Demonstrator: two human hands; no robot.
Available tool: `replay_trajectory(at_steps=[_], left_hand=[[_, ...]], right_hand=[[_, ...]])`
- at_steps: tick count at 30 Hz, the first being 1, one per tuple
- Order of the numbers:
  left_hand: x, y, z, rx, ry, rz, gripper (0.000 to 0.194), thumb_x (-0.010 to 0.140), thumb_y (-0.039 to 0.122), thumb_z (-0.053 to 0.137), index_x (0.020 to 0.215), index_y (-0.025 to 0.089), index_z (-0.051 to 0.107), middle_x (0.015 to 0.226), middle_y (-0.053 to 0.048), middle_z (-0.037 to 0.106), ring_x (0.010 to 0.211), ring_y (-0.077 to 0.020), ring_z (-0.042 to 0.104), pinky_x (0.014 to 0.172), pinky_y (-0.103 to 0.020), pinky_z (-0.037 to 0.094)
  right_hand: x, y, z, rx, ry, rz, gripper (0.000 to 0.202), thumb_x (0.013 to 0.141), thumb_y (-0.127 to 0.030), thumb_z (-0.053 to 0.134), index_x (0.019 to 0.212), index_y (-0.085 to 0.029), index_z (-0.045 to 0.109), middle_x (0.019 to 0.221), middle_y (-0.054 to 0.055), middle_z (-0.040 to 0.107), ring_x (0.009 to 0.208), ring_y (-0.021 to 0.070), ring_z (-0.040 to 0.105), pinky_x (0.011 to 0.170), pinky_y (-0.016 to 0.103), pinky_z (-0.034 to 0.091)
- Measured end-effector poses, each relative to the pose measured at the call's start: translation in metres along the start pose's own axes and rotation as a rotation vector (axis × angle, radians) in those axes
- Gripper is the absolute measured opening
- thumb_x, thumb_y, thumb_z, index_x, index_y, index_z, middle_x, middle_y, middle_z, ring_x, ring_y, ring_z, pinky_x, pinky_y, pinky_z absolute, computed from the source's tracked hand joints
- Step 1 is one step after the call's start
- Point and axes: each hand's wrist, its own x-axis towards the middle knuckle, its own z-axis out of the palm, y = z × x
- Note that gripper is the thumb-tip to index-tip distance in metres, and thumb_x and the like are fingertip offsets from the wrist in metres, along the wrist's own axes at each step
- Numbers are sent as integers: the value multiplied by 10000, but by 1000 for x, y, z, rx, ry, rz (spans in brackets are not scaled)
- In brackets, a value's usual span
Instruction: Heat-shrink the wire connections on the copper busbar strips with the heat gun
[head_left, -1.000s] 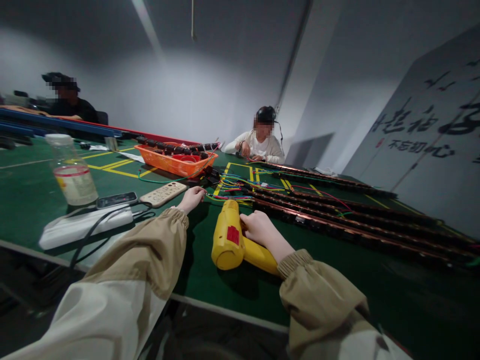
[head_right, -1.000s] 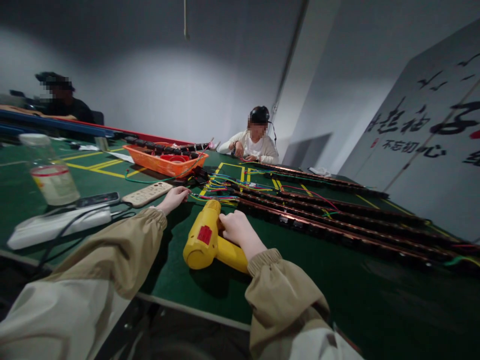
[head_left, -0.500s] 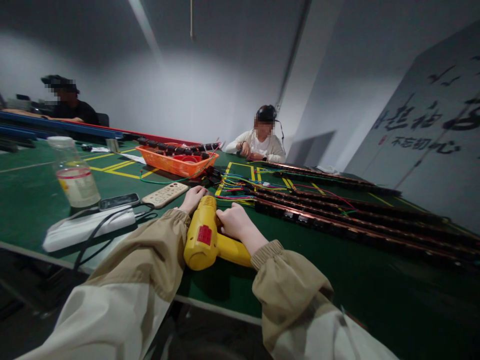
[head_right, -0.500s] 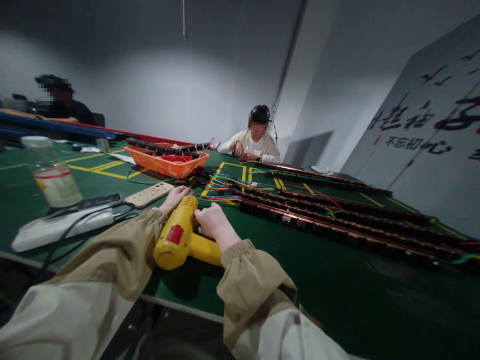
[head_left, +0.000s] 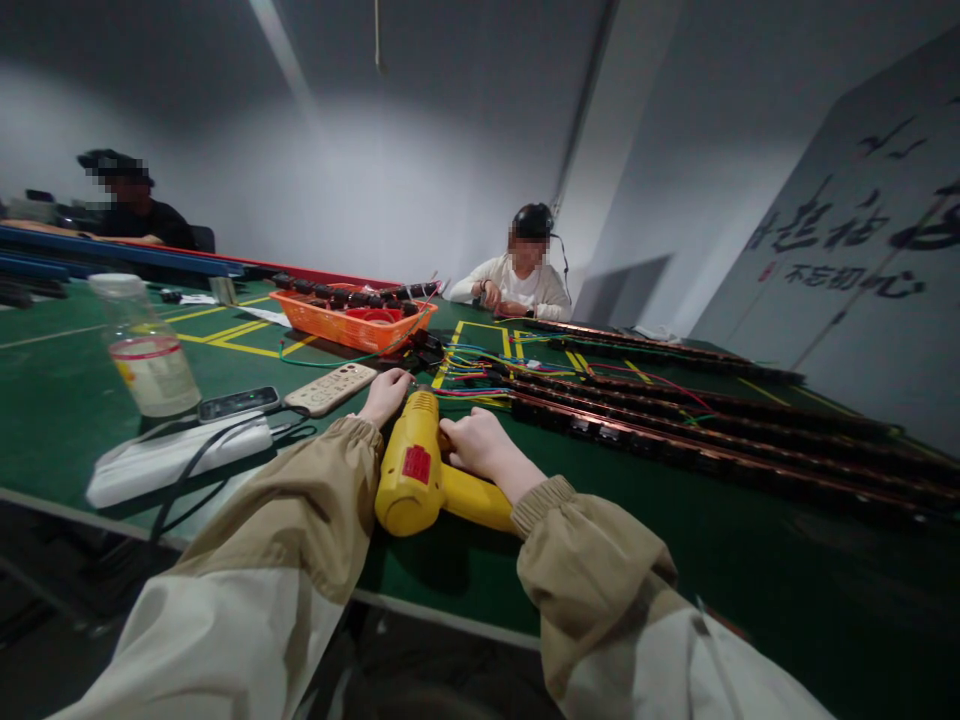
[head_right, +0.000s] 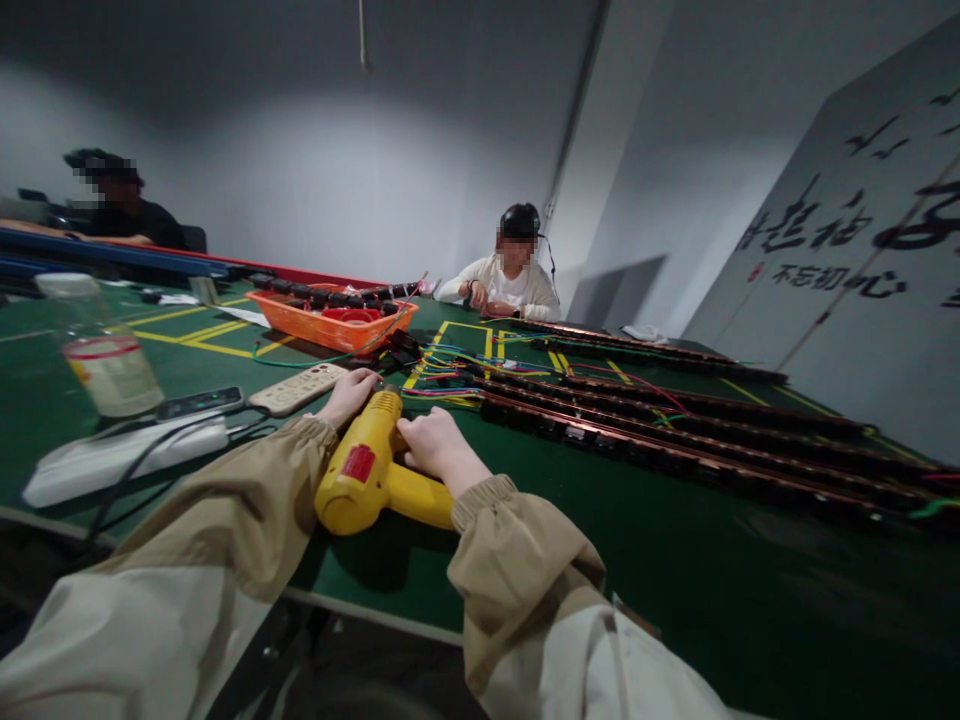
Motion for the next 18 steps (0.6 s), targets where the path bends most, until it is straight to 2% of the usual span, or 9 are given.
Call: replay_trajectory(at_steps=[3, 6, 11, 18], left_hand=[[1, -1, 4, -29, 16, -74, 253, 898, 331, 483, 939, 126, 626, 808, -28, 623, 723, -147, 593, 676, -292, 500], [1, 0, 4, -64, 45, -83, 236, 838, 286, 469, 833, 138, 653, 586, 8, 561, 583, -142, 559, 572, -253, 439], [-1, 3, 3, -106, 66, -68, 241, 756, 316, 477, 796, 151, 647, 554, 20, 544, 526, -136, 538, 528, -237, 400], [-1, 5, 4, -127, 79, -86, 228, 722, 333, 485, 751, 158, 628, 501, 26, 514, 509, -141, 527, 514, -230, 384]], right_hand=[[-10, 8, 2, -2, -17, 16, 330, 888, -392, 529, 1104, -144, 553, 1055, 58, 593, 934, 166, 585, 848, 397, 479], [-22, 18, 5, -4, -30, 43, 322, 890, -387, 527, 1099, -143, 554, 1050, 57, 593, 926, 163, 586, 840, 390, 484], [-39, 38, 14, -10, -48, 115, 311, 893, -378, 526, 1097, -145, 556, 1053, 57, 592, 923, 160, 586, 830, 382, 489], [-63, 67, 22, -26, -74, 218, 307, 893, -378, 525, 1089, -145, 558, 1044, 55, 594, 912, 157, 588, 825, 378, 491]])
